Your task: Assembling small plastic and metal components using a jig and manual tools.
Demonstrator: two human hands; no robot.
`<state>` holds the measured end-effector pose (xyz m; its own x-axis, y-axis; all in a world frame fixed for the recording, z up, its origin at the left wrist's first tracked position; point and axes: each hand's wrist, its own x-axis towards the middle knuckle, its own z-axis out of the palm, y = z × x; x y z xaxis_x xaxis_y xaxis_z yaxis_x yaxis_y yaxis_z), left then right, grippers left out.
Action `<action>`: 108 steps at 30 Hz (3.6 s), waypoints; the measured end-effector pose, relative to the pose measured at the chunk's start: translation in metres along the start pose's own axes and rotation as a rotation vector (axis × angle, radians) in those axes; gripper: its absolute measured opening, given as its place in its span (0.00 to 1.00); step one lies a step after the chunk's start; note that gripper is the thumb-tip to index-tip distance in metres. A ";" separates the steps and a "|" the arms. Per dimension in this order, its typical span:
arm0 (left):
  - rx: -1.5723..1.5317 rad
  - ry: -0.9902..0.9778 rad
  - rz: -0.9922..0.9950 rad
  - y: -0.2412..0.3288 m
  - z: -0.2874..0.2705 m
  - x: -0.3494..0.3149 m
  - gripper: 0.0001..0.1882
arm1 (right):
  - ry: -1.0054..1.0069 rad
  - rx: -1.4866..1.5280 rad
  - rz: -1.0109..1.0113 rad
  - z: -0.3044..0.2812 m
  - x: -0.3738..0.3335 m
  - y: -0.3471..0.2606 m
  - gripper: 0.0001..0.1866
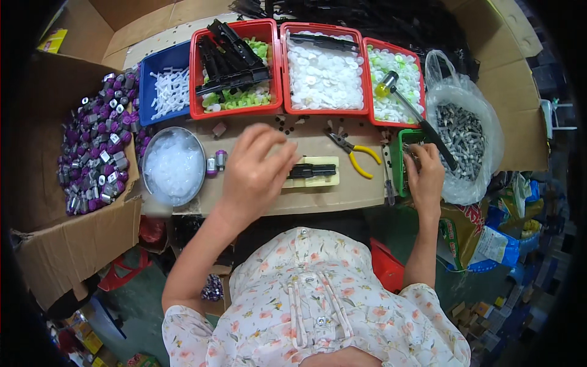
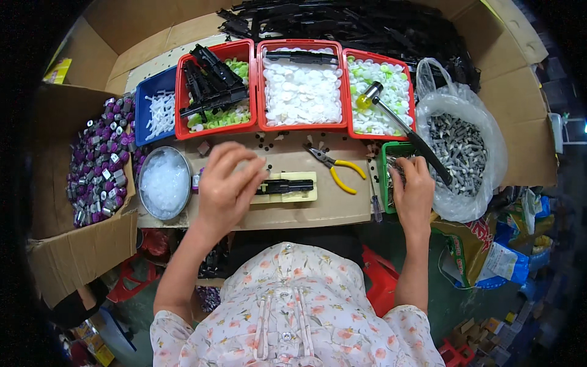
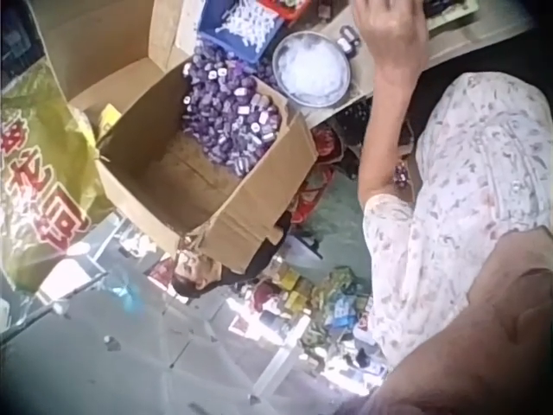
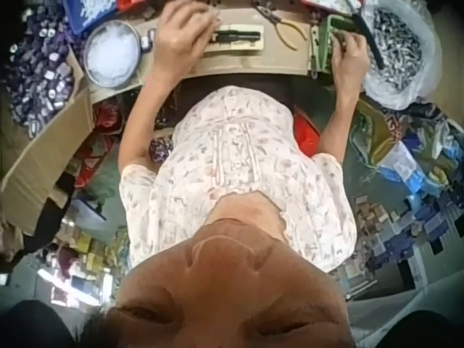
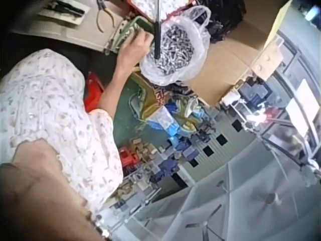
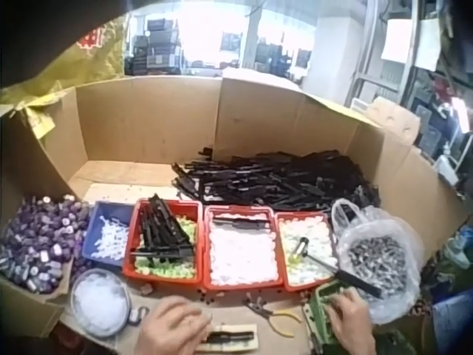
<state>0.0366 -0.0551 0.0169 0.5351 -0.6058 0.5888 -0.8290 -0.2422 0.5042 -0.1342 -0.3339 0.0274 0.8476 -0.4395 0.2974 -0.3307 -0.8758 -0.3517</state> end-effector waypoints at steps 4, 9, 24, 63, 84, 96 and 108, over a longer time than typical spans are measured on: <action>-0.017 -0.018 0.069 -0.006 0.013 0.047 0.07 | -0.049 -0.128 -0.026 -0.001 0.004 0.010 0.07; -0.019 -0.105 0.090 -0.014 0.052 0.088 0.03 | -0.059 -0.149 -0.024 0.000 0.008 0.011 0.04; 0.113 -0.303 0.143 -0.026 0.083 0.112 0.06 | 0.038 0.270 0.224 -0.005 0.005 0.017 0.04; -1.014 -0.005 -0.745 0.031 0.042 0.043 0.09 | 0.348 0.357 -0.524 0.043 0.029 -0.093 0.15; -0.609 -0.146 -0.414 0.022 0.011 -0.004 0.16 | 0.023 0.707 -0.411 0.059 0.005 -0.101 0.11; -0.490 -0.148 -0.396 0.017 0.001 -0.022 0.17 | -0.014 0.638 -0.500 0.067 0.000 -0.110 0.11; -0.040 -0.031 -0.161 0.012 0.002 -0.049 0.18 | -0.147 0.401 -0.533 0.074 0.004 -0.119 0.09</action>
<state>0.0003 -0.0299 -0.0073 0.6550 -0.5846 0.4788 -0.7252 -0.3083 0.6156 -0.0609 -0.2164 0.0049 0.9088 0.0878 0.4079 0.3030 -0.8108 -0.5007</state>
